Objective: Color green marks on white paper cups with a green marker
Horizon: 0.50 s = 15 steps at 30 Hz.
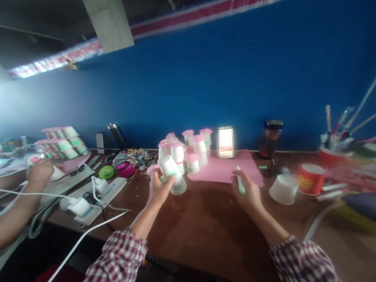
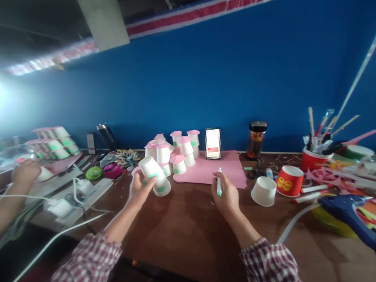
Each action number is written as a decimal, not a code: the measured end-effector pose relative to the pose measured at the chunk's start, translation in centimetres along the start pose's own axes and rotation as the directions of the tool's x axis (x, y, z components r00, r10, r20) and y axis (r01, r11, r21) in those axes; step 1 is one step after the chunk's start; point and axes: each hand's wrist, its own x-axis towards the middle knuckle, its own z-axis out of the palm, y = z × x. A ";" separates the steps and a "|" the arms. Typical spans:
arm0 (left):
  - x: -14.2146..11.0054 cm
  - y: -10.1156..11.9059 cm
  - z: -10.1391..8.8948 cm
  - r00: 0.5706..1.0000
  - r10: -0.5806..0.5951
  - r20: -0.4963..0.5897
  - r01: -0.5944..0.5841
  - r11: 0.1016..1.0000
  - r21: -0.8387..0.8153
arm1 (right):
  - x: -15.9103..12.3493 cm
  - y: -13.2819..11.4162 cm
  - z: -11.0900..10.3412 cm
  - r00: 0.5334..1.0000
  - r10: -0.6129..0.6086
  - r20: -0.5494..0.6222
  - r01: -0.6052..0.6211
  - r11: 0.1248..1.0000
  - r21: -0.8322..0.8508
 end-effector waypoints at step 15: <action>-3.7 -2.2 -1.3 0.947 0.305 -0.101 -0.284 0.942 0.179 | 0.0 -0.2 0.0 1.000 -0.028 0.003 0.028 1.000 0.012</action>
